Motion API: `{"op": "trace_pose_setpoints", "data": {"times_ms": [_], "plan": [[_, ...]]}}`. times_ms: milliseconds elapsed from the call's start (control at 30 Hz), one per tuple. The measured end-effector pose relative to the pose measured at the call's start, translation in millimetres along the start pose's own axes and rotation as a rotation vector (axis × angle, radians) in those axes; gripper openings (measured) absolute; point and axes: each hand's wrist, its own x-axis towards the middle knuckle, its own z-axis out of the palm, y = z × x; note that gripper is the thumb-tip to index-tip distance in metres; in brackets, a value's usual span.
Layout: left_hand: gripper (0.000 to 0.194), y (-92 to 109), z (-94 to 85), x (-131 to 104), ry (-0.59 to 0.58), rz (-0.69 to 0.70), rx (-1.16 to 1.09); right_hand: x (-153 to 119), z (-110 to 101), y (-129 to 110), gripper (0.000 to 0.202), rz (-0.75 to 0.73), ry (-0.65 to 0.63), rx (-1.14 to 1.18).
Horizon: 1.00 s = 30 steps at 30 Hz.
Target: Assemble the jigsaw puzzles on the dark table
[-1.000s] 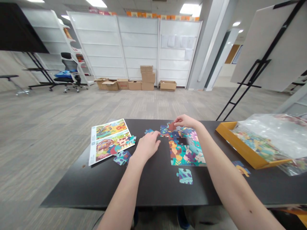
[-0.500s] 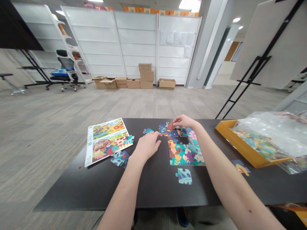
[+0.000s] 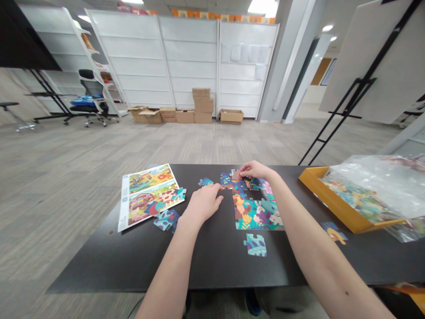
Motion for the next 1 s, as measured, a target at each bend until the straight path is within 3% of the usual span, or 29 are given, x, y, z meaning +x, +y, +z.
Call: {"op": "trace_pose_setpoints", "data": {"times_ms": [200, 333, 467, 633, 733, 833, 933, 1000], "plan": [[0.023, 0, -1.4, -1, -0.028, -0.016, 0.038, -11, -8, -1, 0.039, -0.056, -0.006, 0.148], [0.023, 1, -2.4, 0, -0.056, -0.020, 0.045, -19, -20, -14, 0.039, -0.141, -0.011, 0.238], [0.021, 3, -4.7, -1, -0.078, -0.017, 0.042, -32, -35, -41, 0.033, -0.210, -0.045, 0.084], [0.024, 1, -5.6, -1, -0.050, -0.008, 0.005, -72, -42, -73, 0.018, -0.279, 0.045, -0.071], [0.023, -1, -5.7, -1, -0.005, 0.024, -0.143, -102, -29, -79, 0.017, -0.288, 0.102, -0.114], [0.031, 1, -6.5, -2, 0.023, 0.086, -0.462, -125, -3, -78, 0.017, -0.299, 0.130, -0.156], [0.049, 7, -6.7, -3, -0.039, 0.118, -0.812, -136, 28, -73, 0.020, -0.298, 0.120, -0.104], [0.048, 11, -6.0, -4, -0.101, 0.137, -0.935, -137, 46, -70, 0.017, -0.301, 0.106, 0.029]]}}
